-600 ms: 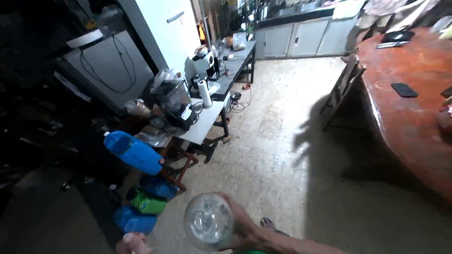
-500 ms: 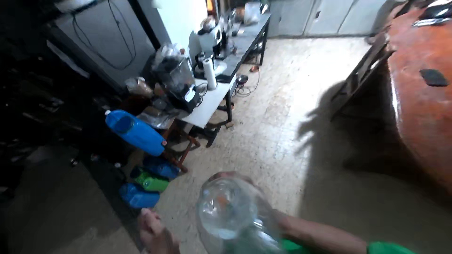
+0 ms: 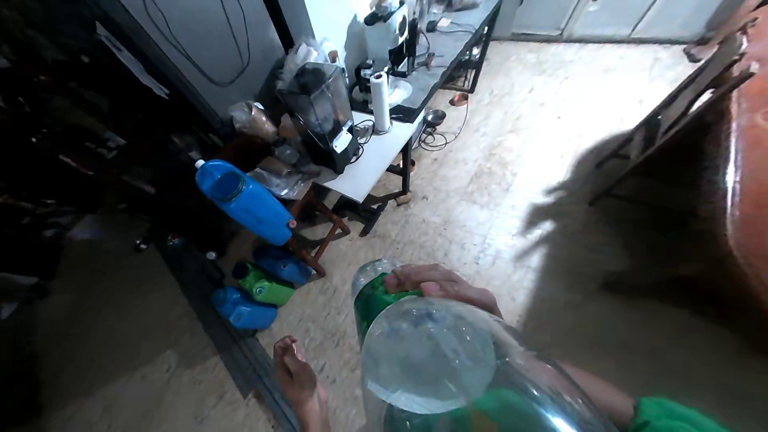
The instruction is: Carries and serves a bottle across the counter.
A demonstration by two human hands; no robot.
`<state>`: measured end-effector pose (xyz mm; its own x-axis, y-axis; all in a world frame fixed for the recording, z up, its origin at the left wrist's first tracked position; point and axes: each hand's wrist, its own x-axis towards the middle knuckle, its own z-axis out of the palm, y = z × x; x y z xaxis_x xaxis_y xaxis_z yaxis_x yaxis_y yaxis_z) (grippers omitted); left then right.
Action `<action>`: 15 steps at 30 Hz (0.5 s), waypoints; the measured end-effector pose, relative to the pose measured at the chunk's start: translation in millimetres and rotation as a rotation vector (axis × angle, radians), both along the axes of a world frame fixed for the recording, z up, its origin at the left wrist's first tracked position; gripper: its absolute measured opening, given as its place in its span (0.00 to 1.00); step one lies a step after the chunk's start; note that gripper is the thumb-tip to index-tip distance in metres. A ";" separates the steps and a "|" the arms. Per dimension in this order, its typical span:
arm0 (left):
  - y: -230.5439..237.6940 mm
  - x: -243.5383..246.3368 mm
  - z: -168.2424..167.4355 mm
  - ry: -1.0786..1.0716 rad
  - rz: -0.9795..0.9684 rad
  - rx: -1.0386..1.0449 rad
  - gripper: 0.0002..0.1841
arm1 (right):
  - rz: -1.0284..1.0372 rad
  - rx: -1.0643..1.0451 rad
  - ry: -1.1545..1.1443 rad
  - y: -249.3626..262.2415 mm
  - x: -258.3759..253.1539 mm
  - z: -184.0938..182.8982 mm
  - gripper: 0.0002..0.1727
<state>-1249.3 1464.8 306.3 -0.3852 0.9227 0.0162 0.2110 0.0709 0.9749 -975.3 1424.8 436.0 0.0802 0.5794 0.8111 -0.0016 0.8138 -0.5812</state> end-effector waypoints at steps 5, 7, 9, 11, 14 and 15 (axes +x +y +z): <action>11.6 -12.7 -3.9 0.009 -0.057 0.038 0.20 | 0.051 -0.050 -0.023 4.5 -6.7 -0.4 0.30; 15.6 -9.9 13.7 -0.063 -0.100 0.056 0.20 | 0.062 -0.213 -0.046 2.5 -7.5 6.7 0.30; 21.7 0.0 44.9 -0.163 -0.121 0.137 0.19 | 0.086 -0.541 -0.095 1.2 -6.5 30.7 0.34; 26.1 6.2 73.0 -0.215 -0.206 0.325 0.18 | 0.061 -0.416 -0.157 12.4 -13.1 -12.1 0.44; 46.3 27.5 113.6 -0.233 -0.375 0.591 0.15 | 0.001 -0.363 -0.224 29.9 -22.4 -74.5 0.56; 55.3 39.6 121.5 -0.242 -0.424 0.630 0.15 | 0.001 -0.420 -0.245 34.2 -21.4 -89.3 0.59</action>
<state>-1209.7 1520.1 427.8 -0.0631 0.8363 0.5446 -0.1262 -0.5480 0.8269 -996.7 1459.0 346.7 -0.0841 0.8609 0.5017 0.1757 0.5084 -0.8430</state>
